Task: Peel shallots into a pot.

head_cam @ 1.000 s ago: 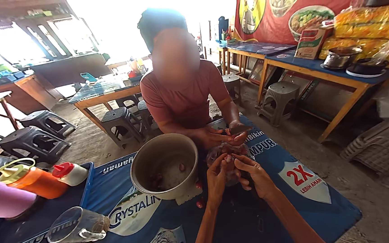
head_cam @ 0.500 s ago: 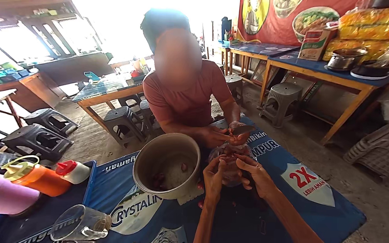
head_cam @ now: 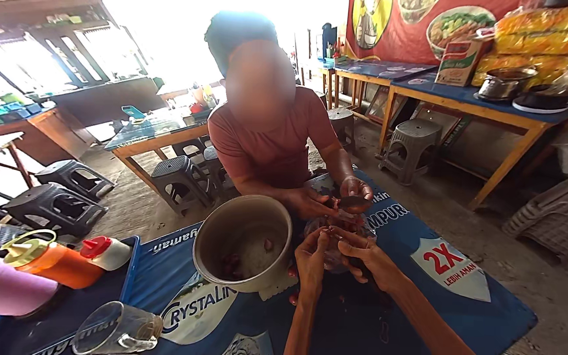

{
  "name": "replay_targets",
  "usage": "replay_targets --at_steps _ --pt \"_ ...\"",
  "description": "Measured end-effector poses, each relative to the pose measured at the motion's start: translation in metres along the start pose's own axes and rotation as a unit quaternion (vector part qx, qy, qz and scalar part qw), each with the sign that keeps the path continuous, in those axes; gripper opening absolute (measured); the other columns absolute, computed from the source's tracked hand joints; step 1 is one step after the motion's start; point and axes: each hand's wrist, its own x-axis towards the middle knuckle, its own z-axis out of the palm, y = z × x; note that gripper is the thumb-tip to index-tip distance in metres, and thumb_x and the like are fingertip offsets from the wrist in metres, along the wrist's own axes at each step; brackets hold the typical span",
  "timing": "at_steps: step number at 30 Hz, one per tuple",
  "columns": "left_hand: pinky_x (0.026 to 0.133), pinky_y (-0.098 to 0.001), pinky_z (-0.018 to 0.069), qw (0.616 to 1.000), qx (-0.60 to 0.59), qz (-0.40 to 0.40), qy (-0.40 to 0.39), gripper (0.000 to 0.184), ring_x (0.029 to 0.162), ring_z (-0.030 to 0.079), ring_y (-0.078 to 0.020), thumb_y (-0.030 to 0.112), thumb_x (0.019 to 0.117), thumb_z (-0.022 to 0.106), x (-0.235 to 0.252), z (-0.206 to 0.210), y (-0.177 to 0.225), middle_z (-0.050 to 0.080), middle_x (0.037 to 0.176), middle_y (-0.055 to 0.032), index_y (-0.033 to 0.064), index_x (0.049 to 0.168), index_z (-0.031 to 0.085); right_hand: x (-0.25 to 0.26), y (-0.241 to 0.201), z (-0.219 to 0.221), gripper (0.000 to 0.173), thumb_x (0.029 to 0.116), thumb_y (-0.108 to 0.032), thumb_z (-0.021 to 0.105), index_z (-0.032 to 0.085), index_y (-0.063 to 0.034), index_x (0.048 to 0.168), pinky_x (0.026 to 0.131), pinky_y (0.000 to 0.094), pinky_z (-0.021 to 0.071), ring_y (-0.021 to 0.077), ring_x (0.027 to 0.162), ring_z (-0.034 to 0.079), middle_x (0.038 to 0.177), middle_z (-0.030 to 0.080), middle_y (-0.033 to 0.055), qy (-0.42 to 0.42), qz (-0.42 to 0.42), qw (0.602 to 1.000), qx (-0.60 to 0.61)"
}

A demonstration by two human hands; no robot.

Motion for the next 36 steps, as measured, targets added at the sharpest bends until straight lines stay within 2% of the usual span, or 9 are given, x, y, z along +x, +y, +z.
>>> replay_targets --at_steps 7,10,14,16,21,24,28,31,36 --pt "0.082 -0.0228 0.0586 0.997 0.028 0.063 -0.031 0.021 0.086 0.071 -0.0071 0.000 0.0998 0.058 -0.002 -0.001 -0.002 0.075 0.097 -0.0087 -0.0096 0.115 0.068 0.001 -0.002 -0.007 0.041 0.1038 -0.020 0.055 0.055 -0.0163 0.145 0.036 0.0181 0.0411 0.0049 0.043 0.048 0.069 0.056 0.0001 -0.017 0.049 0.997 0.050" --pt "0.084 -0.0232 0.0586 0.994 0.036 0.095 -0.043 0.022 0.088 0.071 -0.0072 -0.001 0.0990 0.057 -0.004 0.002 -0.008 0.075 0.099 -0.0099 -0.0103 0.115 0.068 0.004 -0.002 -0.010 0.026 0.1045 -0.018 0.054 0.058 -0.0139 0.129 0.036 0.0179 0.0425 0.0045 0.044 0.050 0.070 0.057 0.0004 -0.023 0.045 0.996 0.078" --pt "0.086 -0.0234 0.0585 0.992 0.031 0.120 -0.038 0.022 0.092 0.071 -0.0076 -0.001 0.0984 0.057 -0.005 0.006 -0.008 0.075 0.103 -0.0113 -0.0108 0.115 0.068 0.005 -0.003 -0.007 0.024 0.1047 -0.018 0.052 0.060 -0.0130 0.127 0.036 0.0184 0.0425 0.0048 0.043 0.050 0.068 0.057 0.0005 -0.021 0.034 0.994 0.105" --pt "0.086 -0.0233 0.0582 0.993 0.021 0.111 -0.038 0.022 0.092 0.071 -0.0077 0.000 0.0992 0.057 -0.005 0.006 -0.006 0.075 0.103 -0.0106 -0.0102 0.116 0.068 0.006 -0.002 -0.006 0.023 0.1064 -0.020 0.049 0.059 -0.0131 0.126 0.036 0.0173 0.0423 0.0038 0.042 0.049 0.068 0.056 -0.0005 -0.036 0.042 0.989 0.137" --pt "0.088 -0.0301 0.0589 0.997 -0.051 0.031 -0.051 0.024 0.092 0.071 -0.0145 0.000 0.1012 0.054 -0.001 0.000 -0.005 0.073 0.102 -0.0122 -0.0099 0.120 0.066 0.011 0.003 -0.013 0.017 0.1059 -0.026 0.051 0.060 -0.0109 0.105 0.039 0.0150 0.0467 0.0021 0.042 0.052 0.068 0.059 -0.0004 -0.137 0.085 0.944 0.288" --pt "0.087 -0.0316 0.0593 0.996 -0.076 -0.006 -0.053 0.025 0.089 0.071 -0.0162 0.000 0.1018 0.051 0.002 0.000 -0.006 0.072 0.101 -0.0128 -0.0101 0.121 0.063 0.011 0.001 -0.012 0.019 0.1063 -0.026 0.051 0.059 -0.0099 0.105 0.039 0.0146 0.0476 0.0017 0.042 0.052 0.069 0.058 -0.0007 -0.140 0.085 0.939 0.302" --pt "0.089 -0.0325 0.0589 0.995 -0.069 -0.030 -0.066 0.026 0.093 0.071 -0.0173 0.003 0.1037 0.052 0.003 0.001 -0.001 0.072 0.106 -0.0143 -0.0098 0.124 0.063 0.008 -0.004 -0.001 0.019 0.1084 -0.022 0.045 0.057 -0.0128 0.121 0.037 0.0151 0.0425 0.0022 0.042 0.049 0.069 0.057 -0.0006 -0.038 0.047 0.982 0.181" --pt "0.087 -0.0296 0.0590 0.997 -0.065 -0.008 -0.049 0.023 0.091 0.071 -0.0146 0.001 0.0999 0.057 0.002 0.005 -0.002 0.072 0.101 -0.0122 -0.0091 0.119 0.064 0.007 -0.007 0.005 0.024 0.1066 -0.019 0.050 0.059 -0.0106 0.128 0.036 0.0176 0.0425 0.0046 0.043 0.050 0.071 0.058 0.0019 0.013 0.030 0.991 0.130" --pt "0.087 -0.0281 0.0582 0.997 -0.056 0.024 -0.057 0.021 0.092 0.070 -0.0131 0.001 0.1006 0.056 0.006 0.004 -0.005 0.073 0.100 -0.0109 -0.0089 0.117 0.065 0.011 -0.006 0.005 0.025 0.1073 -0.021 0.049 0.058 -0.0107 0.128 0.036 0.0176 0.0417 0.0048 0.043 0.049 0.070 0.057 0.0017 0.023 0.030 0.990 0.135"
